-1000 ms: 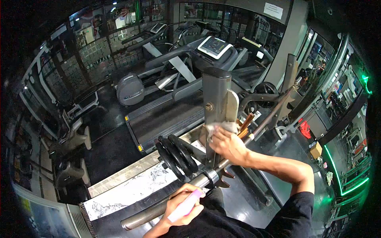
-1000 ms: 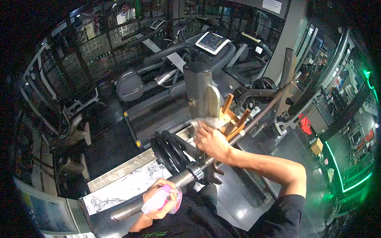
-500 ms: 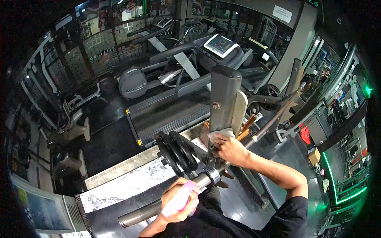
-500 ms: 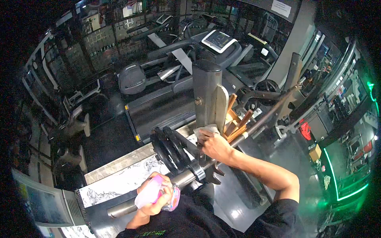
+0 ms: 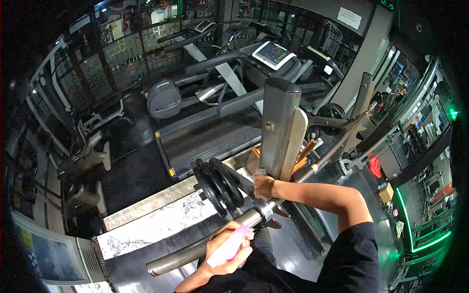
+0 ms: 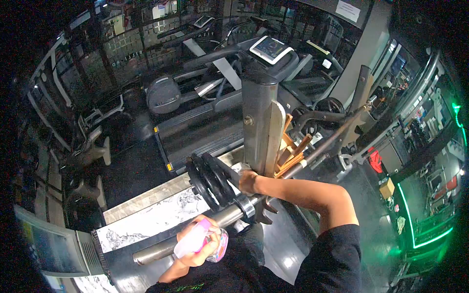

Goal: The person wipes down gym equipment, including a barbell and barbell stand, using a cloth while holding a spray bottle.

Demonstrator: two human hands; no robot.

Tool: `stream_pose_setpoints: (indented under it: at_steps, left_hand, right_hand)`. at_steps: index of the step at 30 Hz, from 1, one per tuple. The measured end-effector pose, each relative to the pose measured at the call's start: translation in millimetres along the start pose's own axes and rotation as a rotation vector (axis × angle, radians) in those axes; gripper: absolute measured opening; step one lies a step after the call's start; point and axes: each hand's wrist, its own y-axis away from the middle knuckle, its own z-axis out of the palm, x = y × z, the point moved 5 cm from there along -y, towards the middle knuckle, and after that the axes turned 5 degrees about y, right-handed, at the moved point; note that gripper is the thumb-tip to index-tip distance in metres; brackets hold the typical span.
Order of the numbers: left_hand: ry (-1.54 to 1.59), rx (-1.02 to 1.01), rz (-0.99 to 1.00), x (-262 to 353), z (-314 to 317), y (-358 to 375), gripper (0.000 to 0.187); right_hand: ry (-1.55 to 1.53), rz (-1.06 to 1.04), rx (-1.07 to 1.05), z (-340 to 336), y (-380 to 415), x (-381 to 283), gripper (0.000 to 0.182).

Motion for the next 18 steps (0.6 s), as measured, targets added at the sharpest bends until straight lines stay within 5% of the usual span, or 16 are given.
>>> stream_pose_setpoints:
  at_steps: [7, 11, 13, 18]
  left_hand:
    - [-0.008, 0.056, -0.002, -0.5, -9.8, -1.3, 0.014]
    - [-0.165, -0.075, 0.119, 5.0, -8.5, -12.8, 0.014]
    - [-0.128, -0.079, 0.062, 3.7, -6.0, -14.2, 0.014]
    - [-0.088, -0.109, 0.083, -4.2, -0.7, -20.9, 0.014]
  right_hand:
    - [0.218, 0.259, 0.160, -66.9, 60.9, 25.7, 0.014]
    - [0.411, 0.602, 0.447, -188.0, 166.6, 36.7, 0.015]
    - [0.227, 0.650, 0.762, -221.2, 206.0, 38.0, 0.019]
    - [0.245, 0.533, 0.517, -143.2, 174.6, 14.2, 0.024]
